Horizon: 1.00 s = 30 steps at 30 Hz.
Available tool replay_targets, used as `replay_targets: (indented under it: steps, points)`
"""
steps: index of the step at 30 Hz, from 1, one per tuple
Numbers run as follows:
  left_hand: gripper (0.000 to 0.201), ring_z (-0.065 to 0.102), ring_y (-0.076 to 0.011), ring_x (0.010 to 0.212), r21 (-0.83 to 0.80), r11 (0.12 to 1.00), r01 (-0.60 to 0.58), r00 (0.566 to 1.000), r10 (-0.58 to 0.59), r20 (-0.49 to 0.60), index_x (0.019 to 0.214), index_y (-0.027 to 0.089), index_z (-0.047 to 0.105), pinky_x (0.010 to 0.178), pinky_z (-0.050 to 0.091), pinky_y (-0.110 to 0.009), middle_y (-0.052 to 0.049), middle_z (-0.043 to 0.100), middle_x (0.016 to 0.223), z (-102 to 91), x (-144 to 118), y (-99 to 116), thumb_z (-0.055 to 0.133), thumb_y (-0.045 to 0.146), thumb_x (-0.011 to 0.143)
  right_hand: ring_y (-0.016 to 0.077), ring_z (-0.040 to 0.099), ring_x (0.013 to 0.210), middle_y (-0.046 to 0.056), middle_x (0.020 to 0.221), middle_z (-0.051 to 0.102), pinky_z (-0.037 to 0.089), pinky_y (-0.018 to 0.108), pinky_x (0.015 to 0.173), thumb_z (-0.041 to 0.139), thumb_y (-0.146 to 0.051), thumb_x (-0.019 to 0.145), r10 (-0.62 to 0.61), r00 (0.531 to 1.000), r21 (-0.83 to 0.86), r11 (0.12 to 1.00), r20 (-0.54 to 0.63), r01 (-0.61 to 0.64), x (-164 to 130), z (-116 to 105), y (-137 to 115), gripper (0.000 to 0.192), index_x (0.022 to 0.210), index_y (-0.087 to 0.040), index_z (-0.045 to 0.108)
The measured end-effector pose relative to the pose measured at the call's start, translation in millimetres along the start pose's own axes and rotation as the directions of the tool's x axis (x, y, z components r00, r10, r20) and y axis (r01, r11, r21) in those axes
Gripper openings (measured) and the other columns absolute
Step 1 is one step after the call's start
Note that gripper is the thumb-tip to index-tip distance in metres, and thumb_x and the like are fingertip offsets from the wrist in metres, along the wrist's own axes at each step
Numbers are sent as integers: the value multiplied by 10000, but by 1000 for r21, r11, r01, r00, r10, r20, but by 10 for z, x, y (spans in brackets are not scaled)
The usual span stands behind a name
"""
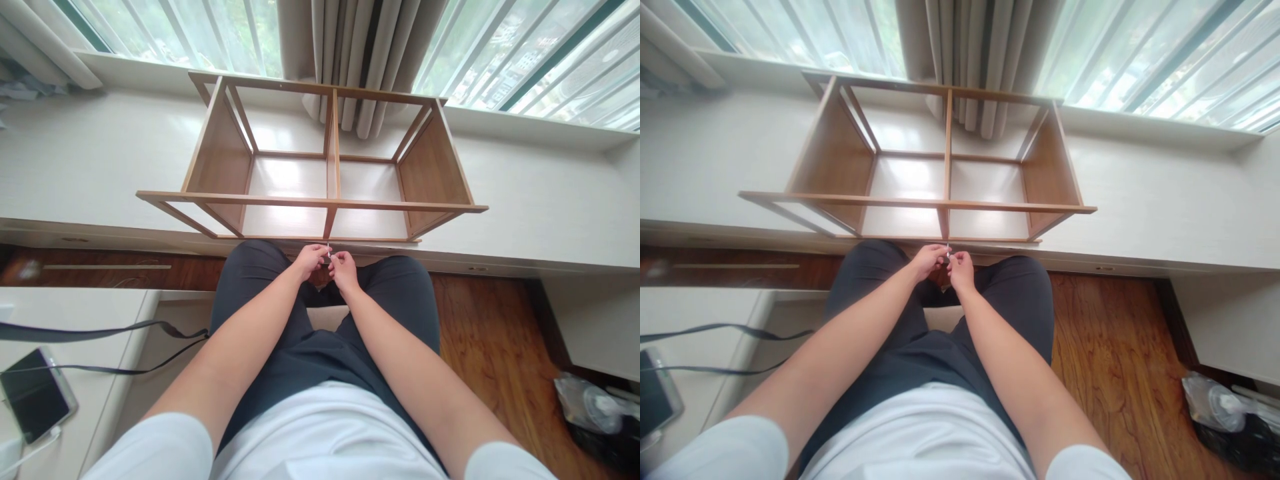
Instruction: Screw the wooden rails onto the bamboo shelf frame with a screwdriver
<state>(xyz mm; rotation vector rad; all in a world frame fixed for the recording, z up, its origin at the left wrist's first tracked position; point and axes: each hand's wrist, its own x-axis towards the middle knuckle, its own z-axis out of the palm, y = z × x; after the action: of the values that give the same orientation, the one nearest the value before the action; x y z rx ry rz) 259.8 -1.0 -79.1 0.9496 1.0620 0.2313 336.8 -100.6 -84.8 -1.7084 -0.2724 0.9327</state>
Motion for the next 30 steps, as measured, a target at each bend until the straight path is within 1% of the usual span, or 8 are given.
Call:
replay_targets:
  steps: [4,9,19,23,30]
  points:
    - [161,441,-30,504,7,1000,-10,1000,10,-10,852,141,726,456,298,-156,-24,656,772,-1,12,7,764,278,776,94,471,413,-80,542,557,340,184,402,604,-365,826,3,1000,-23,1000,1,-3,-26,-2,-21,186,824,-229,477]
    - [165,446,-38,510,-2,1000,-18,1000,18,4,860,131,723,464,313,-162,-34,654,763,-3,15,8,753,273,782,98,481,420,-65,536,563,345,188,402,605,-423,847,45,999,-59,997,26,-43,-48,1,-41,237,791,-226,487]
    - [156,449,-44,518,13,1000,-21,1000,21,2,852,134,719,466,311,-166,-35,660,780,7,-3,17,730,274,785,102,485,409,-73,522,565,347,186,394,566,-373,883,70,997,-95,993,19,-68,-68,2,-63,172,840,-228,485]
    - [189,454,-45,522,18,999,-37,999,37,4,848,140,722,468,307,-169,-34,667,787,9,-11,11,751,309,768,103,493,404,-67,522,573,357,186,397,564,-376,891,100,995,-101,990,21,-98,-48,9,-32,174,849,-224,491]
    - [188,451,-46,525,56,998,-31,1000,32,0,869,139,731,446,301,-154,-55,682,825,9,16,-14,731,301,773,104,514,414,-57,532,586,364,180,402,555,-385,899,93,995,-150,985,31,-87,-21,-1,21,178,851,-217,518]
